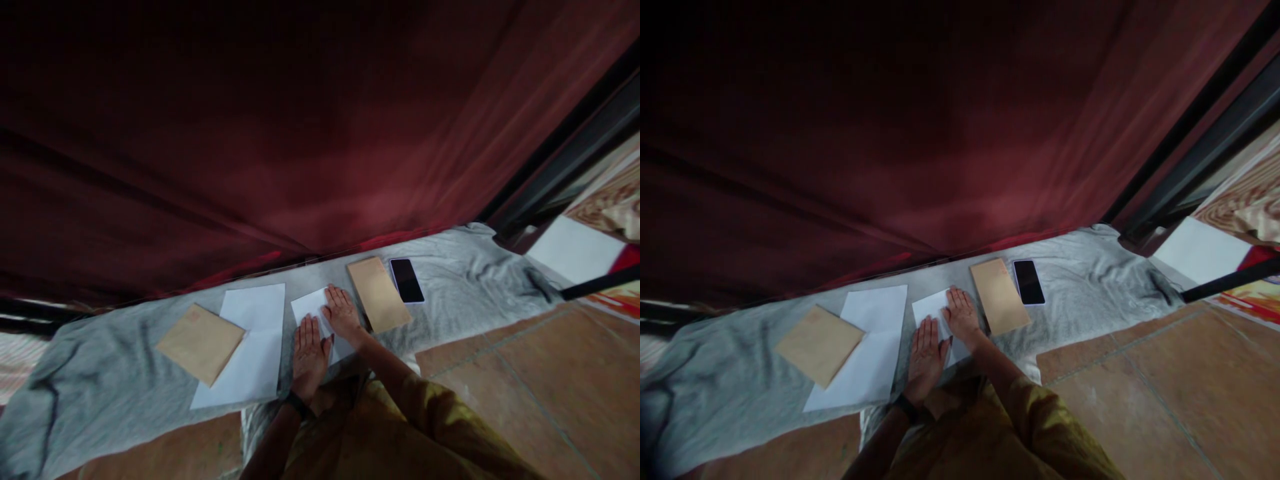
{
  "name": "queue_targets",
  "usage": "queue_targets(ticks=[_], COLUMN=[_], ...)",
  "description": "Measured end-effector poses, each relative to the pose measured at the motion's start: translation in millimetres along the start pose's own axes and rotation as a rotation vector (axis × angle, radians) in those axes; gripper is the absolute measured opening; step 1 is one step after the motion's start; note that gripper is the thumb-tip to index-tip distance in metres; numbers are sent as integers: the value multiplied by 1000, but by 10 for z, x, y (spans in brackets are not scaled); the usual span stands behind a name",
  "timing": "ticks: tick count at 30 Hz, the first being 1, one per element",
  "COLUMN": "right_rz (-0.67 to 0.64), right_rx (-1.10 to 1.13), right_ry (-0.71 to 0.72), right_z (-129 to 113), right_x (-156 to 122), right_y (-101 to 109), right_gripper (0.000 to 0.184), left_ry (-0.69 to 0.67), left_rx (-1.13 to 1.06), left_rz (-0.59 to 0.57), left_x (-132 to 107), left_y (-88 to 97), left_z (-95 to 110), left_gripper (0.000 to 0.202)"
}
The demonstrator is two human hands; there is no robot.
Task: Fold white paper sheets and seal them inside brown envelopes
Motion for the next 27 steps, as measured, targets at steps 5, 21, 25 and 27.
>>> queue_targets(ticks=[5, 21, 25, 27], right_rz=[26, 53, 52, 47], right_rx=[-11, -53, -49, -43], right_ry=[17, 25, 24, 19], right_z=[-3, -20, -10, -5], right_x=[-26, -36, -31, -29], right_y=[-24, -29, -55, -56], right_gripper=[57, 55, 55, 56], left_ry=[12, 73, 83, 90], left_rx=[0, 49, 27, 14], left_rz=[-34, -59, -39, -25], left_x=[163, 701, 722, 685], left_y=[-40, -156, -116, -76], left_z=[26, -274, -308, -303], left_gripper=[57, 58, 58, 59])
Point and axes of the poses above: each hand's wrist, its own x-axis towards the middle knuckle, its own y-axis out of the back of the hand, z = x × y, the point moved 4 cm from there along x, towards the middle knuckle, and after that the axes turned 13 degrees about y, right-handed, at the moved point
